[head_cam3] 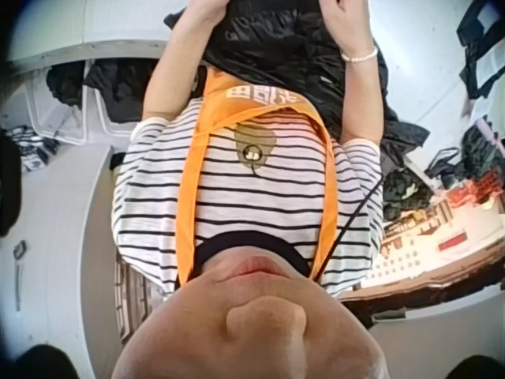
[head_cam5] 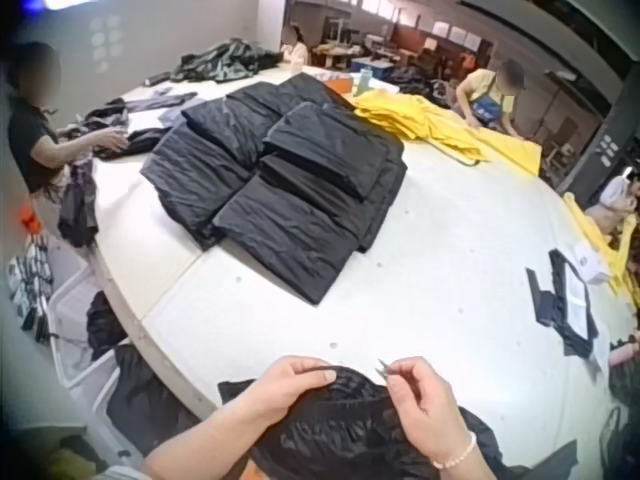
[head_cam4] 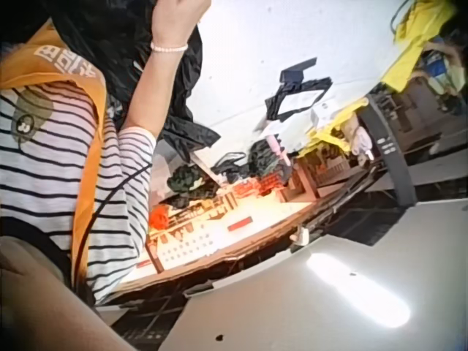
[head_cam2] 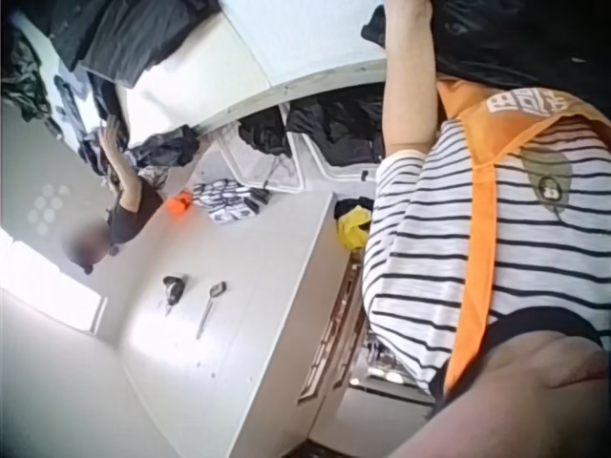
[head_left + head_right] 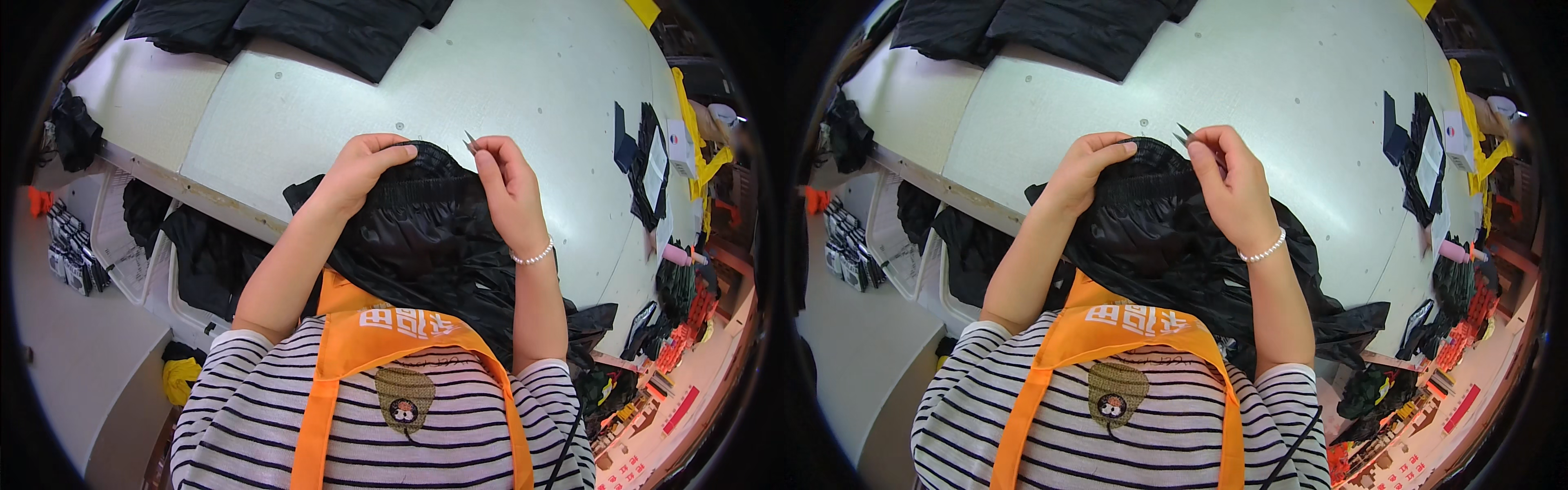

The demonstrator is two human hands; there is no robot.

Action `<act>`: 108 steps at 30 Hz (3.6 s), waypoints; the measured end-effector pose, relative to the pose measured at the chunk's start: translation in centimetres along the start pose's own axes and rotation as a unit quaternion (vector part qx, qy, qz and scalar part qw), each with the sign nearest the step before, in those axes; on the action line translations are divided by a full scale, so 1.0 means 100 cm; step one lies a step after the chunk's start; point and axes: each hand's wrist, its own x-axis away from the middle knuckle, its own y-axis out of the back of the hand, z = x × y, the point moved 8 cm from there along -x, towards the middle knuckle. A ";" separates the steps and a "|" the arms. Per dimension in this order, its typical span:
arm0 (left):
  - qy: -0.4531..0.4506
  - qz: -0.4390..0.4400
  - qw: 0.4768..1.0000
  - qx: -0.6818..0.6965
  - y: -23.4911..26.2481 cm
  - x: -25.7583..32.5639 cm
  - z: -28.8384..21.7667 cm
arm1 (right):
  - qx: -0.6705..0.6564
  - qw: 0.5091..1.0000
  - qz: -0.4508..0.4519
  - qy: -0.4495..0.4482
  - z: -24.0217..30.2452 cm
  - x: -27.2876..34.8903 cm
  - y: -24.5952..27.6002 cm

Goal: The person folds a black garment on a white table, smoothing it out and aligning the edges. They then place the folded item into a white basket and repeat the process with another garment.

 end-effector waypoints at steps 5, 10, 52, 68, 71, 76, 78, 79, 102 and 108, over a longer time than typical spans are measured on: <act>-0.015 0.008 1.000 -0.014 -0.010 0.001 -0.001 | 0.006 0.999 -0.016 -0.033 -0.009 0.001 -0.005; -0.049 -0.017 0.997 -0.051 -0.013 0.004 0.001 | 0.029 0.999 -0.031 -0.020 -0.017 -0.001 -0.016; -0.069 0.011 0.983 -0.167 -0.045 0.025 -0.008 | -0.072 0.996 0.048 -0.017 -0.032 0.007 0.003; 0.020 -0.022 0.995 -0.092 -0.032 0.010 0.009 | 0.072 0.995 0.039 0.048 -0.027 0.020 0.016; 0.011 -0.015 0.994 -0.107 -0.035 0.009 0.007 | 0.100 0.991 0.054 0.069 -0.021 0.019 0.016; 0.005 -0.015 0.995 -0.101 -0.036 0.007 0.008 | 0.137 0.984 0.080 0.076 -0.018 0.012 0.014; 0.003 -0.010 0.996 -0.083 -0.035 0.006 0.009 | 0.132 0.984 0.088 0.078 -0.016 0.011 0.013; 0.003 -0.015 0.997 -0.079 -0.034 0.006 0.009 | 0.135 0.983 0.088 0.082 -0.015 0.011 0.012; -0.031 0.015 0.995 -0.090 -0.041 0.006 0.007 | -0.080 0.993 0.047 -0.074 -0.050 0.037 0.011; -0.137 -0.020 0.961 -0.242 -0.051 0.017 -0.012 | 0.006 0.997 -0.041 0.061 -0.013 0.034 0.009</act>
